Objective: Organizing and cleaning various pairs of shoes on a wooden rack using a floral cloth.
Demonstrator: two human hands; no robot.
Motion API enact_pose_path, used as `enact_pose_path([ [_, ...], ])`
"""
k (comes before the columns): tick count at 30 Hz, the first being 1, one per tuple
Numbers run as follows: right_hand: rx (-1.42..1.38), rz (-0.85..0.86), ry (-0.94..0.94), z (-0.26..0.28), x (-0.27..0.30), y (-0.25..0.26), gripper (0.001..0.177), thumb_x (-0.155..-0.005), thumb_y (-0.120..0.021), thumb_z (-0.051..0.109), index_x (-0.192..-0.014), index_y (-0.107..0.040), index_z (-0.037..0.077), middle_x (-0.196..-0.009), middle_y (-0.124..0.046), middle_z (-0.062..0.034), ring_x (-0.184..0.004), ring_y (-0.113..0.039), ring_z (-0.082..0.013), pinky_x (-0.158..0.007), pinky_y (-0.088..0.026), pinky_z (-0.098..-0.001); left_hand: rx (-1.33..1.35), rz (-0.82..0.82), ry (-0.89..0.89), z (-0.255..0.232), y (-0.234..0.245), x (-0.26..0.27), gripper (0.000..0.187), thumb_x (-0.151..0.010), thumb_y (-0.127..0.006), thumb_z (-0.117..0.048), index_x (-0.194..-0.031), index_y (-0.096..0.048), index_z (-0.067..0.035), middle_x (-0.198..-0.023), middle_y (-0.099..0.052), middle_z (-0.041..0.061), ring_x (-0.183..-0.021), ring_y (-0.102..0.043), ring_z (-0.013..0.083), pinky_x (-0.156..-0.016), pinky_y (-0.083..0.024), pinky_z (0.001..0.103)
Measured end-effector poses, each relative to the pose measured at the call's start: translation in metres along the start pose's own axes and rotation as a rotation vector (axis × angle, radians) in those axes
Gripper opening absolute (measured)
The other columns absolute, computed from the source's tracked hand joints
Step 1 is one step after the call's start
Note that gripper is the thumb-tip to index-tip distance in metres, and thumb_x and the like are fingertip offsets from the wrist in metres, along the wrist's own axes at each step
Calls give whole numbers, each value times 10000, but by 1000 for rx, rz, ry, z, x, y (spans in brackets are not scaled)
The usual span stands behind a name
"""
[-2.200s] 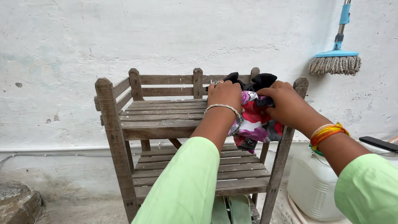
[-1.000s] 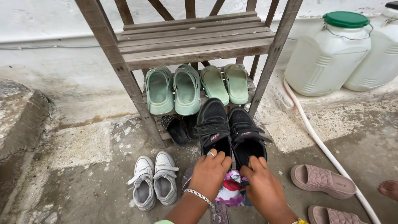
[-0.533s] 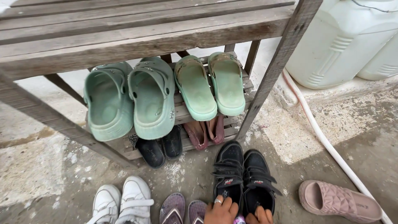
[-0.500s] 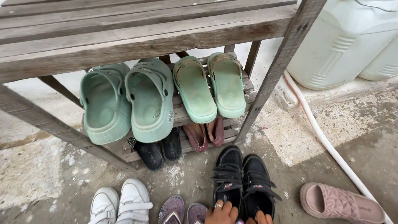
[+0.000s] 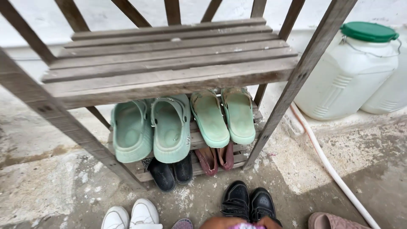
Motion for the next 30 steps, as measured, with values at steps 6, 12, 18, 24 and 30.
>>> enact_pose_path([
  [6, -101, -2, 31, 275, 41, 202, 225, -812, -621, 124, -1013, -722, 135, -782, -763, -128, -742, -777, -228, -746, -565, -330, 208, -101, 209, -154, 218, -1, 352, -859, -785, -205, -1196, -738, -117, -918, -774, 28, -824, -708, 144, -778, -576, 300],
  [12, -542, 381, 361, 420, 34, 311, 521, -777, -806, 152, -1273, -654, 201, -982, -779, 42, -946, -700, -63, -836, -545, -247, 420, -348, -1, -257, 347, 4, 282, -874, -801, -216, -1090, -766, -38, -975, -777, -22, -907, -675, 53, -856, -560, 244],
  [18, -879, 94, 255, 476, 8, 369, 408, -801, -833, 93, -1176, -703, -3, -922, -791, -108, -861, -714, -152, -795, -577, -302, 321, -474, -4, -366, 439, 25, 402, -893, -734, -307, -1238, -667, -113, -1100, -751, -12, -1003, -652, 47, -909, -534, 230],
  [24, -1101, 31, 372, 566, 19, 411, 477, -824, -780, 118, -1285, -693, 28, -1072, -770, -164, -913, -713, -149, -821, -582, -331, 462, -509, 73, -384, 502, 21, 387, -951, -631, -391, -1229, -701, -130, -1081, -769, -17, -1010, -688, 66, -890, -561, 255],
  [30, 87, -659, 1094, 653, 89, 447, 899, -725, -901, 352, -1531, -523, 226, -1579, -386, -144, -1387, -433, -451, -1081, -441, -586, 610, -634, 163, -384, 542, 14, 397, -1004, -567, -416, -1040, -725, -53, -832, -750, 74, -717, -668, 184, -672, -538, 340],
])
Point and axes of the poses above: each hand's wrist, its own x-axis away from the middle knuckle, its own y-axis out of the back of the hand, z = x × y, the point moved 6 cm from there along -x, towards the middle knuckle
